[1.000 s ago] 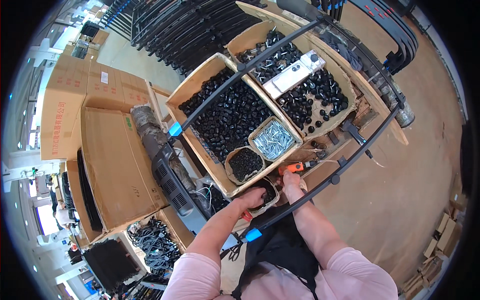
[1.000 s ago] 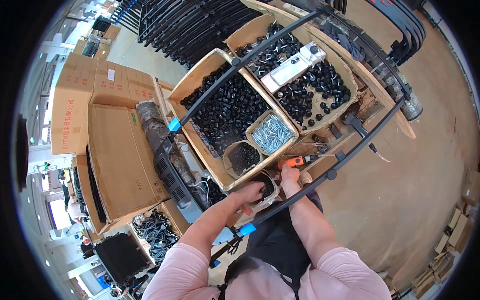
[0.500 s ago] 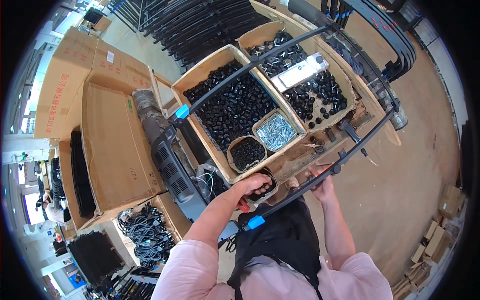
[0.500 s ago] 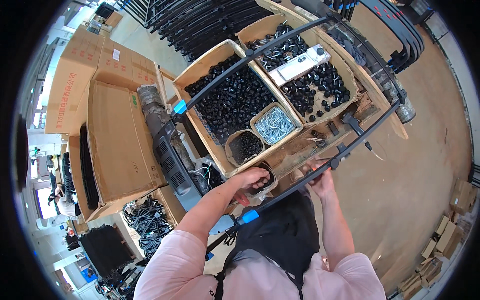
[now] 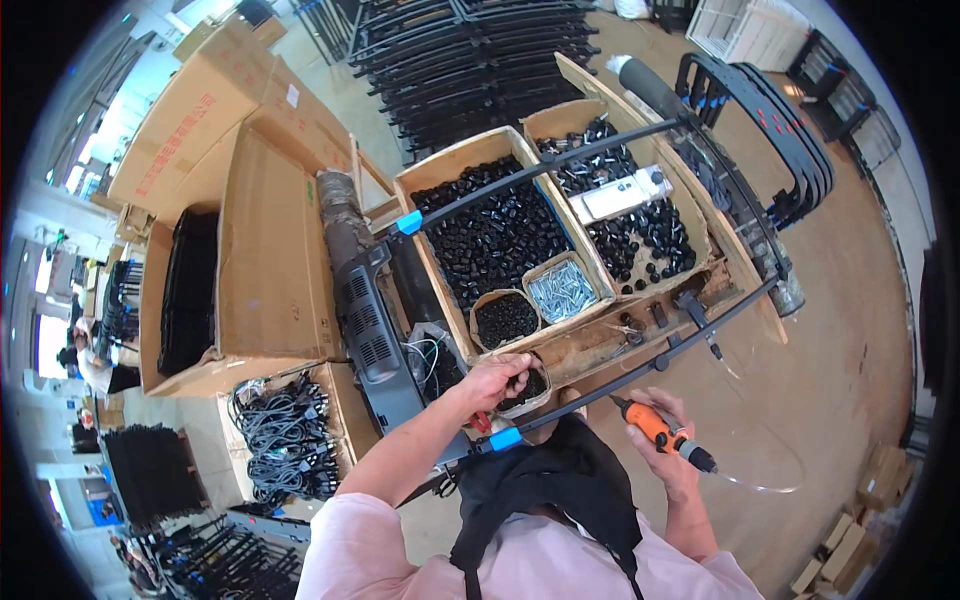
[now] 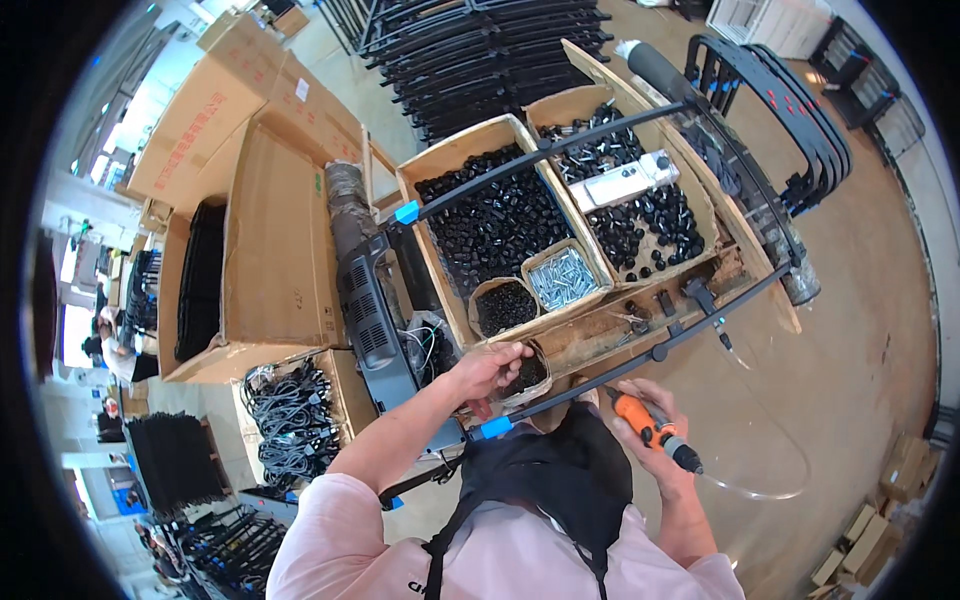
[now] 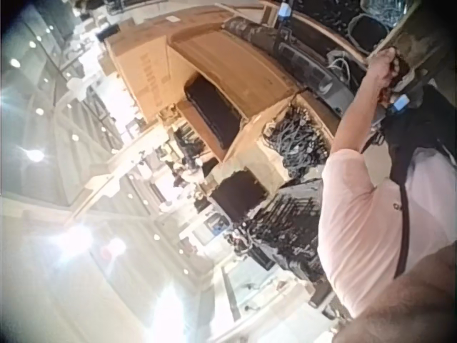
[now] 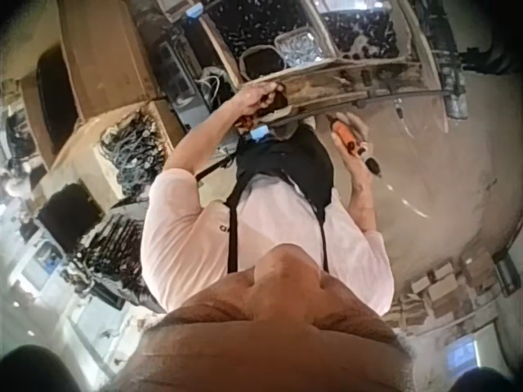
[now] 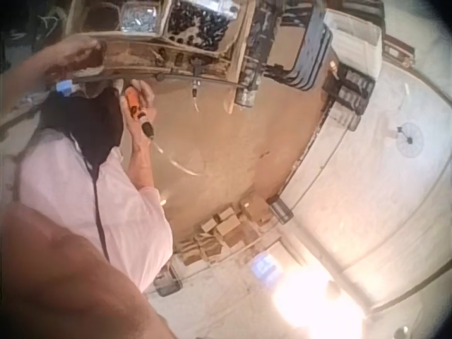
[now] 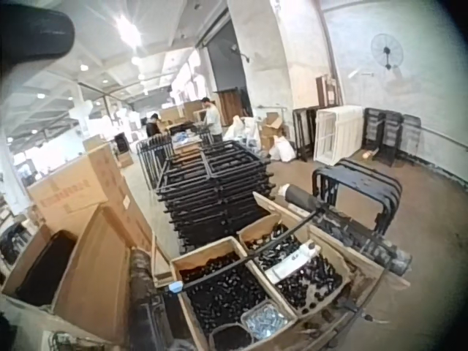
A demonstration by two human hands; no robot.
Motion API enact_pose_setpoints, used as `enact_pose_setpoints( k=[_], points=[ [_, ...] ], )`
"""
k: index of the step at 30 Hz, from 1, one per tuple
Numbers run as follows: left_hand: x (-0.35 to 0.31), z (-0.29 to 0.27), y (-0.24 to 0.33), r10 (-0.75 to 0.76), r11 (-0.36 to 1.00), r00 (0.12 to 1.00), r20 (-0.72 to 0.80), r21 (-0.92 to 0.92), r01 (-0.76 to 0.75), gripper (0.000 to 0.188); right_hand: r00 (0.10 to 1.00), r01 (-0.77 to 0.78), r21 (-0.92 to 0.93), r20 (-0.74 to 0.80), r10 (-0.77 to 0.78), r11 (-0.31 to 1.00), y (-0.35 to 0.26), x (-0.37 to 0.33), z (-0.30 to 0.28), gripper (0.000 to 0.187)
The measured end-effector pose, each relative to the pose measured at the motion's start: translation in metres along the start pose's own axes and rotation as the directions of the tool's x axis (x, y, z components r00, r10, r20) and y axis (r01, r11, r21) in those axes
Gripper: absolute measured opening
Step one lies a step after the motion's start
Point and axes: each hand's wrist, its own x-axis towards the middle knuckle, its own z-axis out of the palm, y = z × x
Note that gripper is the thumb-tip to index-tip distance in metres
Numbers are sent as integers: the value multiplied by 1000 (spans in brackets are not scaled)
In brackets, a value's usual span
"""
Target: The person assembles a black electronic device by attaching a metal frame and securing a plastic housing. They use a pneumatic screwdriver to fasten screws and handle various components including cables and small parts from nearby boxes.
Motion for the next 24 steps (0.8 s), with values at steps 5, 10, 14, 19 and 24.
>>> enact_pose_setpoints(
  k=[5, 10, 14, 19, 24],
  points=[
    [-37, 47, -3, 255, 918, 939, -231, -246, -310, 27, 975, 49, 62, 214, -61, 997, -26, 42, 12, 64],
    [-53, 79, -35, 274, 718, 891, -362, -540, -440, 25, 925, 155, 324, 284, -252, 933, -20, 71, 50, 58],
    [-64, 96, -59, 312, 497, 840, -444, -677, -542, 26, 862, 126, 376, 417, -289, 918, -14, 82, 73, 58],
    [-75, 95, -81, 381, 358, 778, -500, -696, -622, 26, 781, 47, 383, 562, -274, 922, -19, 84, 86, 57],
    [-99, 82, -85, 384, 329, 780, -495, -716, -616, 25, 737, 30, 357, 623, -262, 934, -34, 86, 111, 55]
  ],
)
